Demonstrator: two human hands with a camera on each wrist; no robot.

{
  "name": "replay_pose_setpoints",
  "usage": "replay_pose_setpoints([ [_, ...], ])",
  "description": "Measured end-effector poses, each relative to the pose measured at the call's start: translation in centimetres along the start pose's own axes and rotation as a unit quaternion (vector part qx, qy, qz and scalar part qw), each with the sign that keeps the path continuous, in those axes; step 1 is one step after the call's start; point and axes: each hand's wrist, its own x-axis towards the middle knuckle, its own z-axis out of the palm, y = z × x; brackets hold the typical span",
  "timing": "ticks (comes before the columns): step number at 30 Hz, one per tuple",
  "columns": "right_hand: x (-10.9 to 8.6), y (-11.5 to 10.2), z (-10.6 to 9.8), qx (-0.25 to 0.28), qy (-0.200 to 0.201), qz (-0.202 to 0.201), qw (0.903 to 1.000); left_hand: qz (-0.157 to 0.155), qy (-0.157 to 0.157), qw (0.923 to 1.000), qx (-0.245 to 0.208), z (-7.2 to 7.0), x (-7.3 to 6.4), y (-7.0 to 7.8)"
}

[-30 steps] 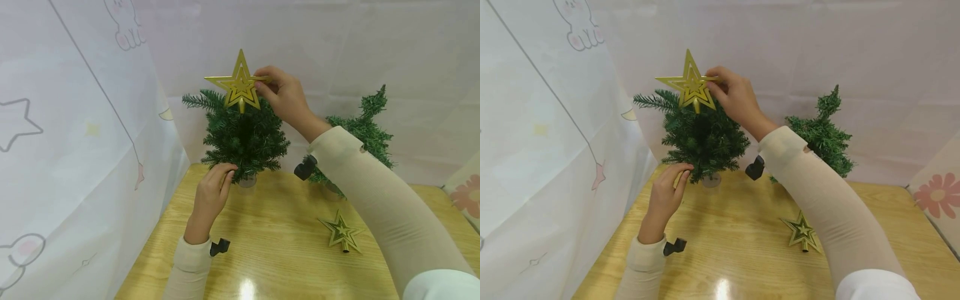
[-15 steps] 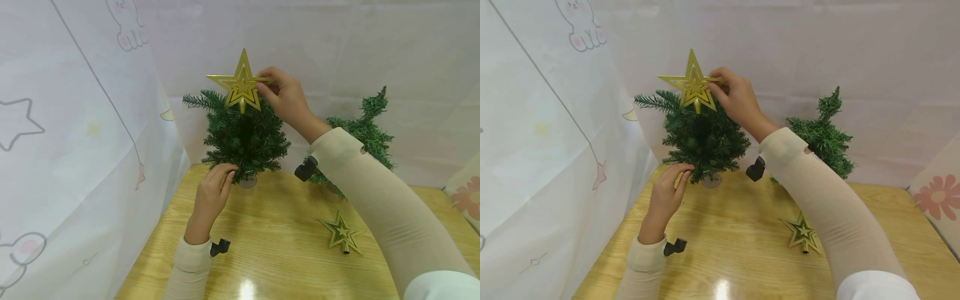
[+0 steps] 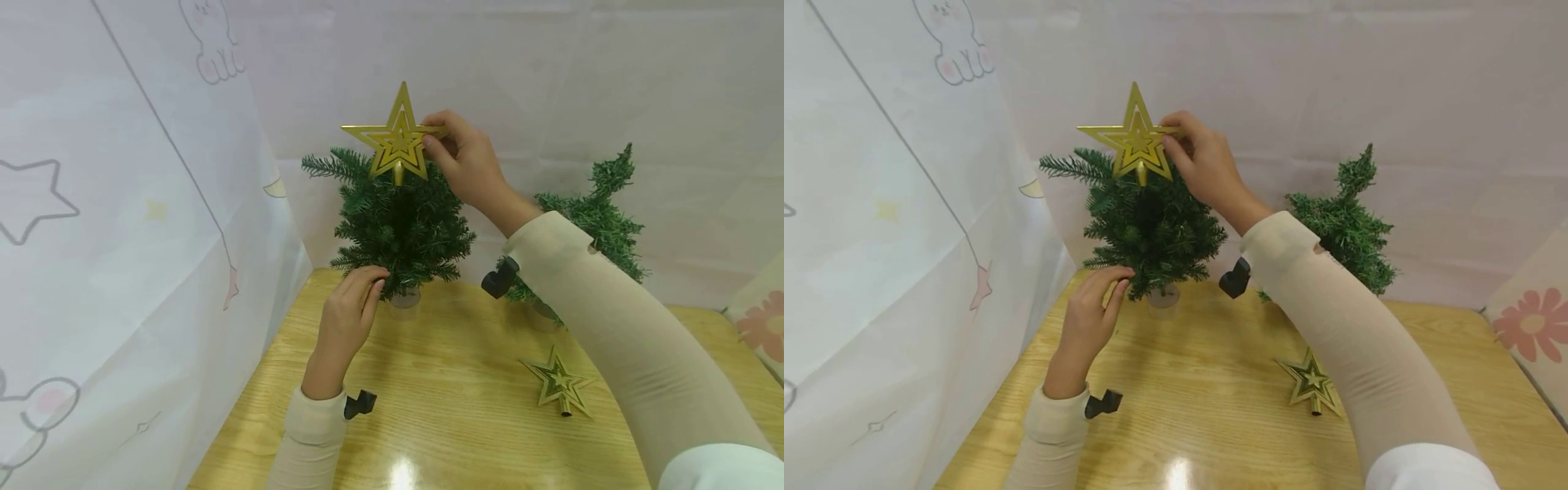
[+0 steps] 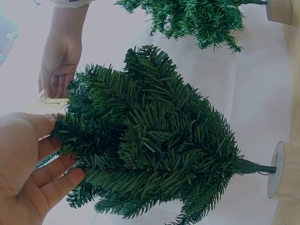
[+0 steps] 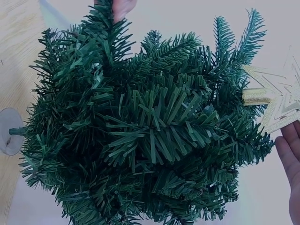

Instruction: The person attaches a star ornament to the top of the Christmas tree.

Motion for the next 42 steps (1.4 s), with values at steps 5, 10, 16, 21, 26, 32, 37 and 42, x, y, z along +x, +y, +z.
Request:
replay_pose_setpoints([
  [5,-0.1,0.06,0.08,-0.009,0.004,0.002,0.9999,0.003,0.0,1.0,-0.005,0.05,0.02,-0.04],
  [10,-0.19,0.02,0.12,-0.006,0.008,0.003,0.9999,0.006,0.001,1.0,-0.008,0.05,0.04,-0.07],
  [16,-0.37,-0.05,0.14,-0.008,0.01,-0.002,0.9999,0.005,0.001,0.9999,-0.015,0.12,0.05,-0.13],
  [21,-0.41,-0.11,0.22,-0.018,0.016,-0.008,0.9997,0.006,0.0,0.9998,-0.018,0.17,0.14,-0.24],
  [26,-0.51,0.1,0.33,-0.014,0.025,-0.026,0.9993,0.005,-0.004,0.9999,-0.015,0.2,0.13,-0.38],
  [32,-0.71,0.26,0.3,0.012,0.022,-0.049,0.9985,0.003,-0.005,0.9999,-0.012,0.24,0.07,-0.3],
  [37,-0.81,0.26,0.2,0.018,0.022,-0.055,0.9981,0.005,-0.005,0.9999,-0.01,0.31,0.13,-0.27],
  [42,-0.93,0.2,0.06,0.02,0.024,-0.058,0.9978,0.007,-0.007,0.9999,-0.011,0.3,0.16,-0.17],
])
